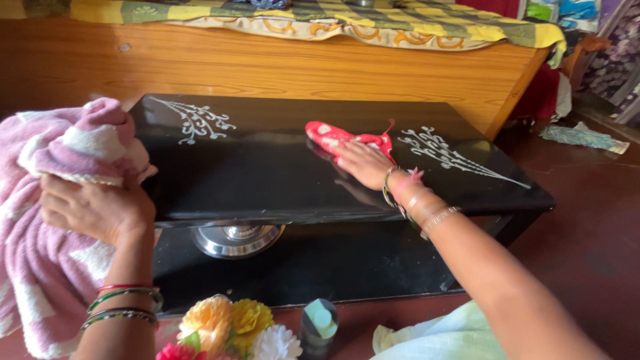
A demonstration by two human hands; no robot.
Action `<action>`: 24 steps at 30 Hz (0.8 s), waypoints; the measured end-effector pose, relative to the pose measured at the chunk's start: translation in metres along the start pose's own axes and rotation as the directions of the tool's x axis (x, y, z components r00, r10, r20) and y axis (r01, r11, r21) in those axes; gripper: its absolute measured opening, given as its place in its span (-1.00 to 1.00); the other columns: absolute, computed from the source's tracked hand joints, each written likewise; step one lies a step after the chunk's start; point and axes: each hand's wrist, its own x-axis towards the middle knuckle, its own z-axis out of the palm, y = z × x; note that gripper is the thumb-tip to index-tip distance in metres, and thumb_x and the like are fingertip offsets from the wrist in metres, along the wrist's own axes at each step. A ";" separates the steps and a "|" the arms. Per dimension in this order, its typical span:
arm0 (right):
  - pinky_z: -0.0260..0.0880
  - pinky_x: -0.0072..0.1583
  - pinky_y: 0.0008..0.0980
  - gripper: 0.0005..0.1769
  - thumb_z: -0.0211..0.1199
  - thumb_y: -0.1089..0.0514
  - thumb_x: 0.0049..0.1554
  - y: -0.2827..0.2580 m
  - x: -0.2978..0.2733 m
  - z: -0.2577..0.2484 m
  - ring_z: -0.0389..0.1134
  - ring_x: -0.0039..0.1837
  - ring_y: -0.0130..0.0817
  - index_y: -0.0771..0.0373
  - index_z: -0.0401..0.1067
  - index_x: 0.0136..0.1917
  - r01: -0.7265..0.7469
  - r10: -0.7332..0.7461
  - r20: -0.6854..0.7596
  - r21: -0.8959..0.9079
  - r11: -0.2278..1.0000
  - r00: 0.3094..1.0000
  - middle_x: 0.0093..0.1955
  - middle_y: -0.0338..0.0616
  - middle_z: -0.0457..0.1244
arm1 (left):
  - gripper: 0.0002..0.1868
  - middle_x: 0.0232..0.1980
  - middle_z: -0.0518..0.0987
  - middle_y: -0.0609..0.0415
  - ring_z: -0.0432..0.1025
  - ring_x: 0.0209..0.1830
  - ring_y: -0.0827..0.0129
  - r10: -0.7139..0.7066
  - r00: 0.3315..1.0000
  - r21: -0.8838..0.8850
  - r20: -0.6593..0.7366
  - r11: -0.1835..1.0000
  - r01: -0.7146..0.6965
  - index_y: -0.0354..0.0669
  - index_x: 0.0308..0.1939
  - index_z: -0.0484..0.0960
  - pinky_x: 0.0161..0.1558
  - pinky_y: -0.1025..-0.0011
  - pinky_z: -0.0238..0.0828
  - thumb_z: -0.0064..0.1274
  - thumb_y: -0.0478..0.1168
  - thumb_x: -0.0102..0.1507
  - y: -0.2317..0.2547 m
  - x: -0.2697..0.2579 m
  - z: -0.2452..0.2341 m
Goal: The person wipes a small table with a red cloth, removes a vase and a water bottle, cleans the table surface, and then places the items back. The person also spreads a pink star-patterned towel over the table.
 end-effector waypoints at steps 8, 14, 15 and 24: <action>-0.10 0.59 0.11 -0.40 -0.32 -0.23 0.38 0.145 -0.007 0.004 -0.08 0.67 0.04 -0.08 0.11 0.60 -0.467 0.474 -0.060 -0.318 0.825 0.879 0.69 -0.07 -0.09 | -0.22 0.42 0.23 -0.25 0.09 0.38 -0.20 0.017 0.999 0.002 -0.029 1.000 -0.017 -0.59 0.11 0.52 0.37 -0.11 -0.07 0.30 0.13 0.16 -0.006 -0.003 0.007; -0.12 0.49 0.36 -0.15 -0.14 -0.44 0.23 0.167 -0.108 -0.042 -0.16 0.63 0.29 0.02 0.04 0.62 -0.860 0.857 -0.075 -0.087 0.503 0.509 0.71 0.07 -0.24 | -0.21 0.45 0.22 -0.24 0.07 0.39 -0.19 0.021 0.999 -0.033 -0.034 0.999 -0.022 -0.66 0.20 0.47 0.44 -0.12 -0.08 0.27 0.05 0.20 -0.013 -0.009 0.019; -0.05 0.48 0.32 -0.11 -0.13 -0.47 0.23 0.159 -0.117 -0.046 -0.11 0.61 0.33 0.08 0.06 0.61 -0.869 0.866 -0.080 -0.081 0.487 0.493 0.71 0.16 -0.23 | -0.19 0.47 0.21 -0.25 0.05 0.42 -0.20 0.016 1.000 -0.053 -0.023 0.998 -0.017 -0.67 0.24 0.44 0.47 -0.14 -0.09 0.27 0.04 0.21 -0.015 -0.009 0.023; 0.25 0.31 0.08 -0.24 0.06 -0.37 0.18 -0.050 -0.079 -0.019 0.22 0.37 0.19 0.26 0.36 0.35 -0.161 0.151 -0.090 -0.129 0.978 0.985 0.36 0.21 0.23 | 0.02 0.50 0.02 -0.56 -0.06 0.58 -0.33 0.170 0.985 0.223 0.041 0.959 -0.175 -0.64 0.48 0.10 0.57 -0.21 -0.37 0.15 0.17 0.30 -0.007 0.001 0.045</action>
